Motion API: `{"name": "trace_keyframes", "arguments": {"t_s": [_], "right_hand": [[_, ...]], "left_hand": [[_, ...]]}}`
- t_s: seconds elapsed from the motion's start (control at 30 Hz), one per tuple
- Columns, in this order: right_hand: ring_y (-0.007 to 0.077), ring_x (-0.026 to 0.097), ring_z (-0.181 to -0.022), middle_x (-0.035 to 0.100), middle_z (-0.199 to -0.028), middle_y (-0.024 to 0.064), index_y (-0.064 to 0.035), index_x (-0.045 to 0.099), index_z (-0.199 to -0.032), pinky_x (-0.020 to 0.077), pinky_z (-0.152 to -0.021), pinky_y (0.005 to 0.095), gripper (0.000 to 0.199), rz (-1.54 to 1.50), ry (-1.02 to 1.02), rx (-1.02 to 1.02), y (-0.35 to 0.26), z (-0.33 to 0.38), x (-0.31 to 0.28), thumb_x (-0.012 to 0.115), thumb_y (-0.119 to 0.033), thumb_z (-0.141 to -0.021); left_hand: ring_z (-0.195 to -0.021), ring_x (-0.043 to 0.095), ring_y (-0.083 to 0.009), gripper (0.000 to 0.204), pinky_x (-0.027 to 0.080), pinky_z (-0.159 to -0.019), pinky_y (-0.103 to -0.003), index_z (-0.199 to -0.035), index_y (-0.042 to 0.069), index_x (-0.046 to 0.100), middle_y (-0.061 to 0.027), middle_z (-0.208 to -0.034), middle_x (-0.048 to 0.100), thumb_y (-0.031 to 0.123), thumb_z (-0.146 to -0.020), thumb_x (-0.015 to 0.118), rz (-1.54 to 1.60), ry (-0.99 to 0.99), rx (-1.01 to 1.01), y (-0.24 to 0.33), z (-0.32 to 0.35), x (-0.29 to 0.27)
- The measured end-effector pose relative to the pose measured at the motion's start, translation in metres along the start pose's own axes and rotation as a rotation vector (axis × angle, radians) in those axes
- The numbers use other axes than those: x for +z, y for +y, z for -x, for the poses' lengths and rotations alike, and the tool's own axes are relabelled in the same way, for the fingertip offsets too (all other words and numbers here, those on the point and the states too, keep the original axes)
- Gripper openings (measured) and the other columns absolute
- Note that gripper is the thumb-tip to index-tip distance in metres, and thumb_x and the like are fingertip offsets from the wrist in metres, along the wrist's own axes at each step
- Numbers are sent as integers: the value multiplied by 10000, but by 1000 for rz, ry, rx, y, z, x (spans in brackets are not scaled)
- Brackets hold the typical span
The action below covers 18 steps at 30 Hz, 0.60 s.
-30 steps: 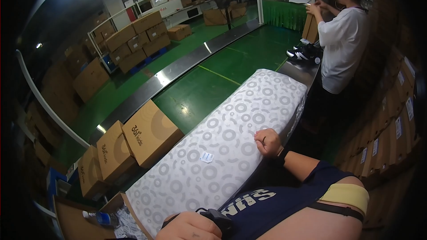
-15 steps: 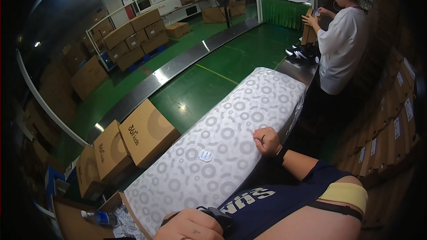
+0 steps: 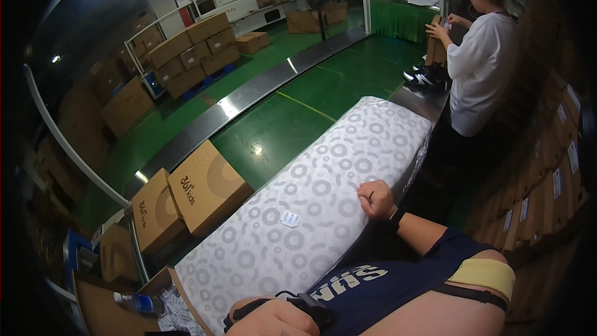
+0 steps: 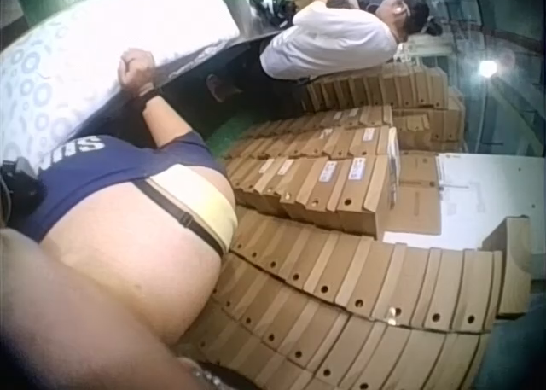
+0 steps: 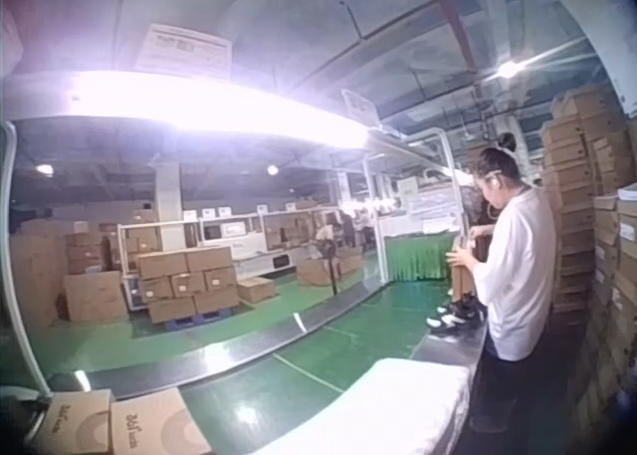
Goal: Pack shoes into boxes at a shoe manufacturing facility.
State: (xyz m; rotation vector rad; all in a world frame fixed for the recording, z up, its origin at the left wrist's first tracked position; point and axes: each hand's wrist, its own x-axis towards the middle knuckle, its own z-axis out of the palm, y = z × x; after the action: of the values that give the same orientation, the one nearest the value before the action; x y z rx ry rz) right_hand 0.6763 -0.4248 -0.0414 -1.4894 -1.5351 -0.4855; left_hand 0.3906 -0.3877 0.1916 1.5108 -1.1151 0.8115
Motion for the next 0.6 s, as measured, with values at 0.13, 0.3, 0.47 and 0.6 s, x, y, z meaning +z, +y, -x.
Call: {"name": "trace_keyframes", "arguments": {"t_s": [0.13,0.3,0.47,0.6], "right_hand": [[246,603,-751,606,-727,77,-63,588,-703,437,-702,346,68,-1,5,-1,1,0,3,554,-68,-644],[244,605,-754,608,-728,78,-65,589,-702,439,-701,351,63,3,21,3,1,-1,6,554,-70,-649],[242,607,-754,612,-735,77,-66,592,-703,442,-701,348,68,-4,39,20,4,1,2,554,-67,-647],[242,607,-751,616,-734,77,-66,598,-705,447,-705,343,68,11,9,-1,7,2,5,562,-66,-647]], "left_hand": [[-494,511,-217,327,407,-433,-304,-1186,166,471,-118,-658,544,139,-864,417,21,-5,8,-1,2,-2],[-494,510,-217,318,409,-433,-302,-1176,163,475,-113,-658,543,146,-864,414,18,5,-2,-1,4,-4],[-488,514,-214,310,405,-422,-298,-1174,160,457,-104,-639,536,175,-869,403,-77,77,13,-4,2,11],[-495,477,-207,297,397,-449,-321,-1152,104,416,-116,-667,515,186,-868,399,-428,312,133,1,7,30]]}}
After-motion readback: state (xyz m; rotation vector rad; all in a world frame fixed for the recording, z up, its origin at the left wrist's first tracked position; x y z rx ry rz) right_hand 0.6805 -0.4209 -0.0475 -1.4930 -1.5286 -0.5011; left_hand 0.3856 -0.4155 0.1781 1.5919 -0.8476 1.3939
